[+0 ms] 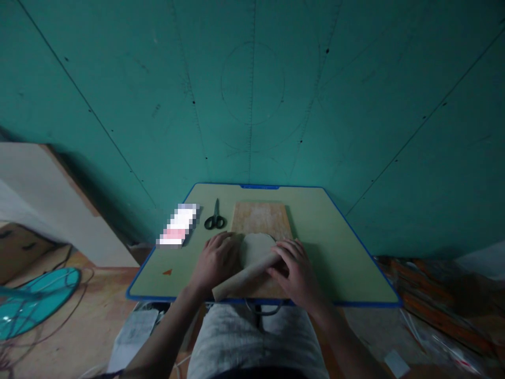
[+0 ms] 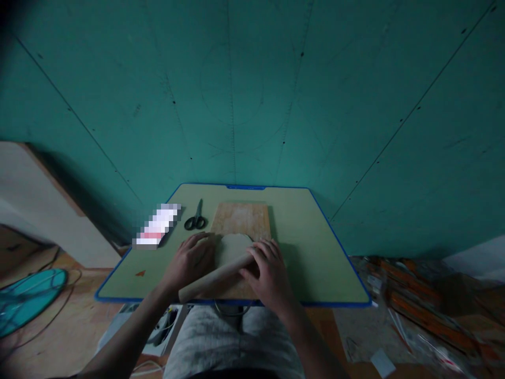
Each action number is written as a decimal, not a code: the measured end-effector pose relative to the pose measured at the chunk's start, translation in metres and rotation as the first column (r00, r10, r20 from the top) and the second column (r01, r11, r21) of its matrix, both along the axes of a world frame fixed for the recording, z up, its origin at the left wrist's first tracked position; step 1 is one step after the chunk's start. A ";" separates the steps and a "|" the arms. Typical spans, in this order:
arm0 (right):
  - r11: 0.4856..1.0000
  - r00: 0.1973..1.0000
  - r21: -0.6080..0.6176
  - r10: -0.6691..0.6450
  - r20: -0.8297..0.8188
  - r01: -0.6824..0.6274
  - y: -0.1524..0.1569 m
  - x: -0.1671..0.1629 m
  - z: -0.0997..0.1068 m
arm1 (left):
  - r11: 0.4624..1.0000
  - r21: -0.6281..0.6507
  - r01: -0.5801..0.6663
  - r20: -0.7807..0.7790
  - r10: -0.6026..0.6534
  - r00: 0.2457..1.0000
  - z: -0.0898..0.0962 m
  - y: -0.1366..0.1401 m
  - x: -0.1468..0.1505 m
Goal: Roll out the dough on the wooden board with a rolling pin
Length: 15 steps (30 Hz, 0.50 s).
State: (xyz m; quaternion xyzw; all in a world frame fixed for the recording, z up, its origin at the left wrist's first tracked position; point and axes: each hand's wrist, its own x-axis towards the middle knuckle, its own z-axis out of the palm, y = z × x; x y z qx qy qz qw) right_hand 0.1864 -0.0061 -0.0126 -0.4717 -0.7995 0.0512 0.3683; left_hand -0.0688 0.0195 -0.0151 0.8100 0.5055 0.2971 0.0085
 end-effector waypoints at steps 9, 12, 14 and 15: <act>1.000 1.000 -0.001 0.010 -0.002 -0.010 0.000 0.001 0.001 | 0.997 -0.053 0.055 -0.122 -0.061 0.991 0.002 -0.006 -0.008; 1.000 1.000 0.007 0.017 0.001 -0.017 0.000 0.001 0.000 | 0.997 -0.057 0.052 -0.180 -0.062 0.982 0.007 -0.005 -0.006; 1.000 1.000 0.009 0.021 -0.001 -0.021 0.000 0.001 0.000 | 0.997 -0.060 0.042 -0.215 -0.054 0.975 0.011 -0.004 -0.004; 1.000 1.000 0.007 0.022 -0.002 -0.022 0.000 0.001 0.000 | 0.997 -0.061 0.037 -0.221 -0.050 0.974 0.013 -0.004 -0.003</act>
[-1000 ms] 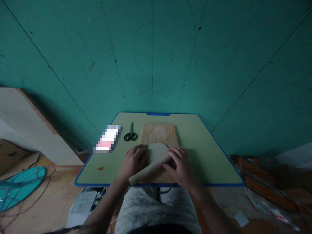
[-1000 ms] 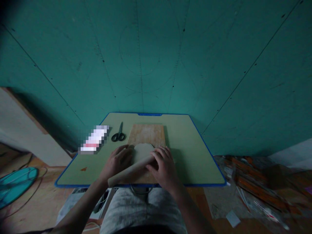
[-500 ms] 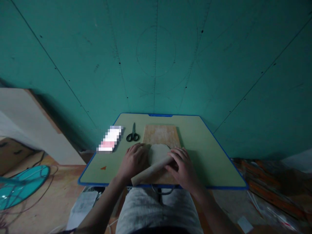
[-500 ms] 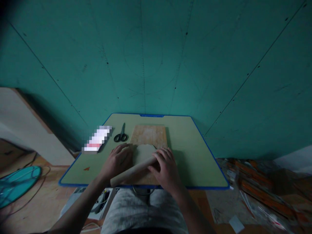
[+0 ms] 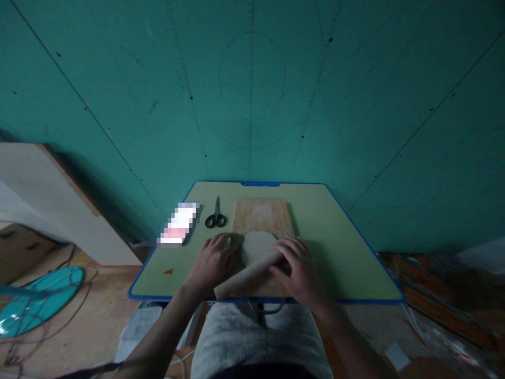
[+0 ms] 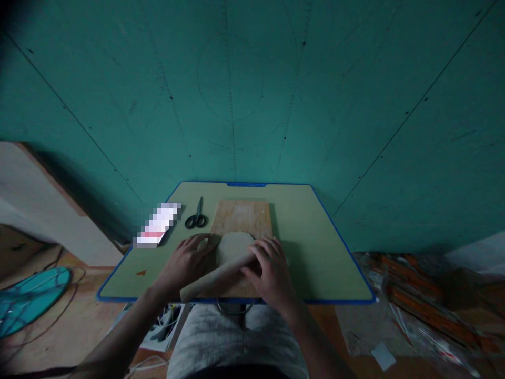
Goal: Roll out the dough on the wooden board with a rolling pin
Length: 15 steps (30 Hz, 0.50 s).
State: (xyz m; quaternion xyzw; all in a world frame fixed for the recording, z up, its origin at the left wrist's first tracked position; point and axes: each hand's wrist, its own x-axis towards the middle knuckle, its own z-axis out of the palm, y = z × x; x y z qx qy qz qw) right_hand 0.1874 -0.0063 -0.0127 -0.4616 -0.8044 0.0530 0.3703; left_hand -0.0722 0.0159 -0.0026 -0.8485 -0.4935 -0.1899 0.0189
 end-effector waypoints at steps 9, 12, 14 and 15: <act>1.000 1.000 -0.002 -0.013 -0.009 0.013 0.000 0.000 -0.001 | 0.978 -0.053 -0.203 0.373 0.208 0.904 0.004 0.007 -0.011; 1.000 1.000 0.002 -0.019 -0.009 0.019 0.000 0.000 -0.001 | 0.949 -0.151 -0.278 0.412 0.316 0.855 0.007 0.010 -0.017; 1.000 1.000 0.001 -0.021 -0.011 0.021 0.000 -0.001 0.000 | 0.938 -0.189 -0.289 0.416 0.344 0.842 0.010 0.014 -0.019; 1.000 1.000 0.000 -0.021 -0.013 0.021 -0.001 -0.001 0.001 | 0.936 -0.203 -0.288 0.420 0.349 0.838 0.011 0.017 -0.020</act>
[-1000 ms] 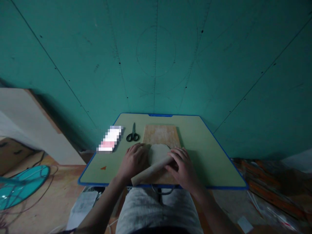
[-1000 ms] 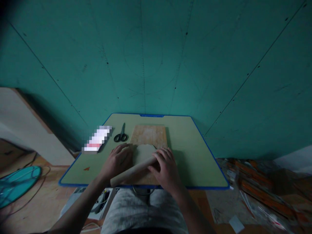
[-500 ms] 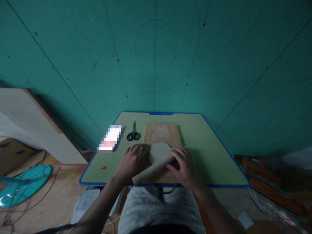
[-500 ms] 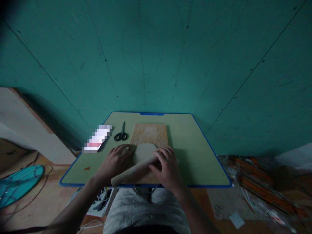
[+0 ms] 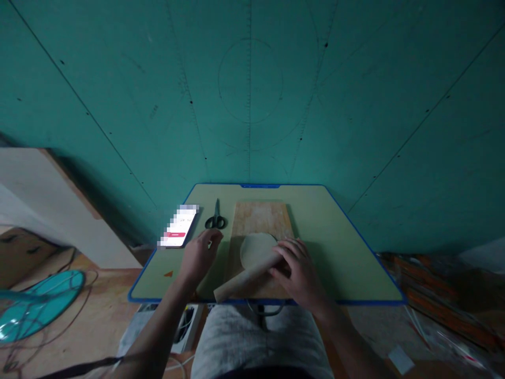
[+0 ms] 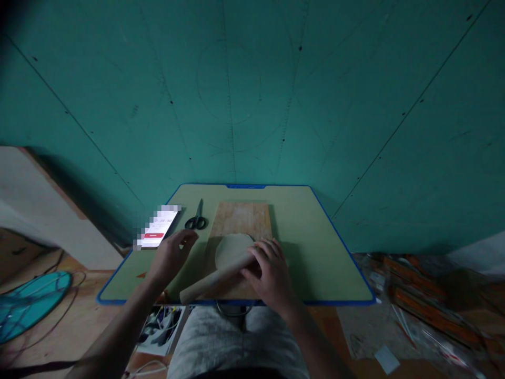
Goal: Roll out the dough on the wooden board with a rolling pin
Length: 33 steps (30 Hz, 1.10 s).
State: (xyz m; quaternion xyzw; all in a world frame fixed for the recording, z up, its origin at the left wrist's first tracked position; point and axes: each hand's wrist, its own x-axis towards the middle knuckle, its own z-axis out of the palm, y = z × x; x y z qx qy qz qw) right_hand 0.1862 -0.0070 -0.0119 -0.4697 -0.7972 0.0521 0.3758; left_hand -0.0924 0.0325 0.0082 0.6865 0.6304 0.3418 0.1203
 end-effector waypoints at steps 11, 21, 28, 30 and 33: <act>1.000 1.000 -0.012 -0.007 0.005 0.007 -0.001 -0.002 0.005 | 0.991 -0.125 -0.040 -0.046 0.034 0.998 0.028 0.036 0.010; 0.999 0.999 0.022 -0.039 0.032 0.038 -0.001 -0.003 0.004 | 0.990 -0.109 0.085 0.195 -0.062 0.979 0.025 0.015 -0.015; 0.997 0.988 0.028 -0.079 0.134 0.076 -0.006 0.002 0.004 | 0.960 -0.045 0.276 -0.098 -0.279 0.955 0.026 -0.040 0.000; 0.997 0.987 0.039 -0.074 0.145 0.069 -0.010 0.005 0.004 | 0.948 0.031 0.317 -0.225 -0.303 0.926 0.019 -0.050 0.008; 0.998 0.986 0.044 -0.056 0.160 0.050 -0.017 0.010 0.004 | 0.934 0.130 0.333 -0.403 -0.257 0.878 0.006 -0.055 0.020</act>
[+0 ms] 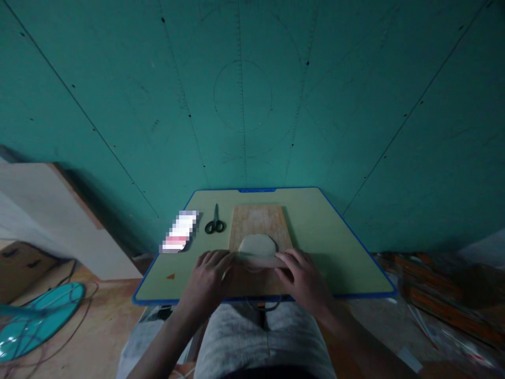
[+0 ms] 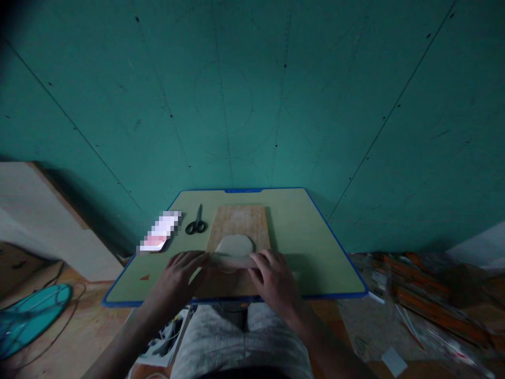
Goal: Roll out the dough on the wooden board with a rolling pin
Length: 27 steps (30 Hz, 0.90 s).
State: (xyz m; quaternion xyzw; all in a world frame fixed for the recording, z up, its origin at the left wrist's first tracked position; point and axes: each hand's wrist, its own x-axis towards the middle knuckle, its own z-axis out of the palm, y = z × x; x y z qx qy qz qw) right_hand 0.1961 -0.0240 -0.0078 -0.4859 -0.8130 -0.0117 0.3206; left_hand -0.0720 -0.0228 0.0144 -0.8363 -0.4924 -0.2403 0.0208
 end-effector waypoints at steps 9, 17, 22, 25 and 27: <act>0.997 0.995 -0.011 0.077 0.066 -0.076 -0.020 0.018 0.000 | 0.990 -0.081 -0.115 -0.154 0.102 0.983 -0.006 0.018 0.039; 0.998 0.995 -0.028 0.066 0.072 -0.064 -0.035 0.017 -0.002 | 0.982 -0.080 -0.173 -0.237 0.150 0.960 0.008 0.050 0.065; 0.999 0.998 -0.011 -0.037 0.046 0.037 -0.031 0.021 -0.007 | 0.983 -0.047 -0.176 -0.273 0.156 0.949 0.010 0.066 0.079; 0.997 0.997 -0.014 -0.070 0.035 0.070 -0.027 0.027 -0.011 | 0.982 -0.058 -0.179 -0.264 0.158 0.951 0.009 0.074 0.085; 0.991 0.992 -0.069 -0.114 0.058 0.118 -0.024 0.030 -0.011 | 0.982 -0.051 -0.181 -0.252 0.163 0.954 0.009 0.078 0.089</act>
